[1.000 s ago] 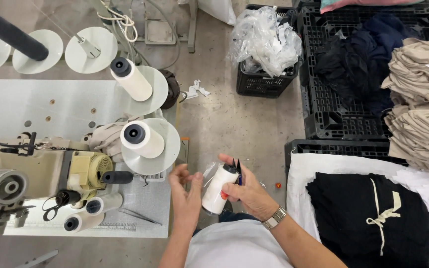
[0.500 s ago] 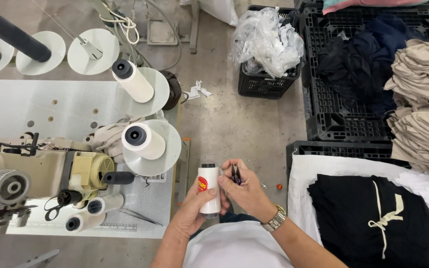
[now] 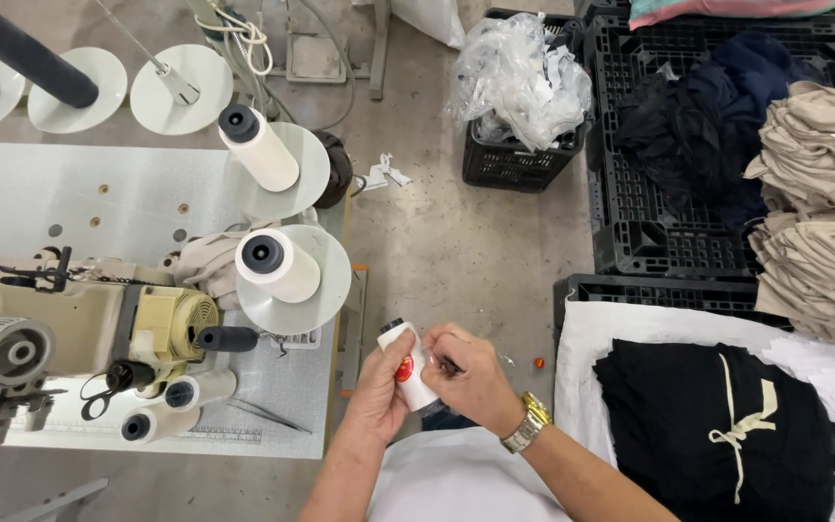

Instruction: The person handles white thread spools and uses scissors to cut the thread ends. They then thread the sewing machine by guiding the thread through the machine's guides and tension assembly.

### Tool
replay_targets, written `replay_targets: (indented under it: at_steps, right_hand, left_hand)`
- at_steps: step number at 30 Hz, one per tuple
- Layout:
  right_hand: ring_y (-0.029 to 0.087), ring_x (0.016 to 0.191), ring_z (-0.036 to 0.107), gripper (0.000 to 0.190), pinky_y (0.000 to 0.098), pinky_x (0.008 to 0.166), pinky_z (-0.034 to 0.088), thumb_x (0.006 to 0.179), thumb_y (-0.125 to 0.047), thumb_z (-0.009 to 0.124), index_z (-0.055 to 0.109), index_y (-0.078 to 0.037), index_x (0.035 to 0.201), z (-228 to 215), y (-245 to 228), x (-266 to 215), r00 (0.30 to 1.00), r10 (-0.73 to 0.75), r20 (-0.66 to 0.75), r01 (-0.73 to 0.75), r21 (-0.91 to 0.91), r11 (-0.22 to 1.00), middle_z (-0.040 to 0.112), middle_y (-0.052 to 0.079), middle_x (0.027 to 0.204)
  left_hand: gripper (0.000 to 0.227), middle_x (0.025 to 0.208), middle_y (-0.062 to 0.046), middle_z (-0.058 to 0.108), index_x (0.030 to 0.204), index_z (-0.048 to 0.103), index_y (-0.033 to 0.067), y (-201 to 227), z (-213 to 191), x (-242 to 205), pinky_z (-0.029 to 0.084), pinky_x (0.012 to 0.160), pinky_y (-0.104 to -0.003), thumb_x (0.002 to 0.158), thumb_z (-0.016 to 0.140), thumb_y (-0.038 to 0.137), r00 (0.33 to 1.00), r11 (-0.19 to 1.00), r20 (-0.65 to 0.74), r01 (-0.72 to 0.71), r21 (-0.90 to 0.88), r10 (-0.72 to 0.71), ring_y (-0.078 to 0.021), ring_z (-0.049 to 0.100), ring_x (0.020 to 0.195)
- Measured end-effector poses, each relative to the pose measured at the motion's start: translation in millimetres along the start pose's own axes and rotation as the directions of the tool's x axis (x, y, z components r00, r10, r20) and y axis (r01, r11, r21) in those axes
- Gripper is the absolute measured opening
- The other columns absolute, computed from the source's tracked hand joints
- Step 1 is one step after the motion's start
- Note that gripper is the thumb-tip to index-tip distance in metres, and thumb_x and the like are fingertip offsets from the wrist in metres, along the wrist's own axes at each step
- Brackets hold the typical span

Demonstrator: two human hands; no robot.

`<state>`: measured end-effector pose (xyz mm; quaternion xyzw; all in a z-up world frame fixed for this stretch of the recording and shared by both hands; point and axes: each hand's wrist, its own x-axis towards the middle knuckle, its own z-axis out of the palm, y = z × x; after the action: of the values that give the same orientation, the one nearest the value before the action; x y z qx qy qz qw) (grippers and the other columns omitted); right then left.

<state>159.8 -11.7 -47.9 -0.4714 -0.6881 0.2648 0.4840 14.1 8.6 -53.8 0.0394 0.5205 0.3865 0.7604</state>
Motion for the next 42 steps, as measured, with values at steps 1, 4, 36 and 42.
replay_targets:
  at_steps: [1,4,36,42]
  right_hand:
    - [0.009,0.053,0.034,0.024,0.0241,0.049,0.034,0.078,0.006,0.064,0.045,-0.007,0.073,-4,-5,1,1.0,-0.001,0.002,0.001,0.003,1.0,0.064,0.006,0.09]
    - [0.009,0.063,0.05,0.02,0.0241,0.056,0.042,0.076,0.011,0.064,0.055,-0.007,0.08,-14,-21,-3,0.991,-0.009,0.133,-0.02,0.213,0.977,0.062,-0.001,0.083]
    - [0.01,0.065,0.046,0.02,0.0331,0.057,0.039,0.073,-0.028,0.071,0.058,-0.015,0.081,32,63,-24,0.49,0.804,0.337,-0.782,-0.238,0.577,0.056,-0.004,0.069]
    - [0.012,0.063,0.047,0.019,0.0355,0.059,0.041,0.082,-0.024,0.067,0.055,-0.013,0.073,55,73,-31,0.648,0.735,0.196,-0.702,-0.22,0.678,0.057,-0.001,0.062]
  left_hand:
    - [0.029,0.086,-0.007,0.07,0.098,0.065,0.0086,-2,-2,7,0.056,0.07,-0.034,0.083,0.081,0.028,1.0,1.0,-0.003,-0.002,-0.002,0.002,-0.0177,0.067,0.078]
    - [0.031,0.095,-0.016,0.075,0.096,0.072,-0.0021,3,-10,24,0.057,0.077,-0.035,0.097,0.064,0.028,0.999,0.999,-0.015,-0.043,-0.007,0.043,-0.0235,0.069,0.085]
    - [0.053,0.106,-0.003,0.056,0.145,0.034,0.0218,-6,-18,15,0.041,0.087,-0.026,0.095,0.042,0.036,0.987,0.765,0.162,-0.107,0.635,0.003,-0.0118,0.052,0.095]
    - [0.068,0.148,0.0,0.047,0.156,0.026,0.0305,18,-37,-9,0.03,0.113,-0.026,0.092,0.044,0.046,0.985,0.604,0.17,-0.146,0.784,0.017,-0.0142,0.048,0.134]
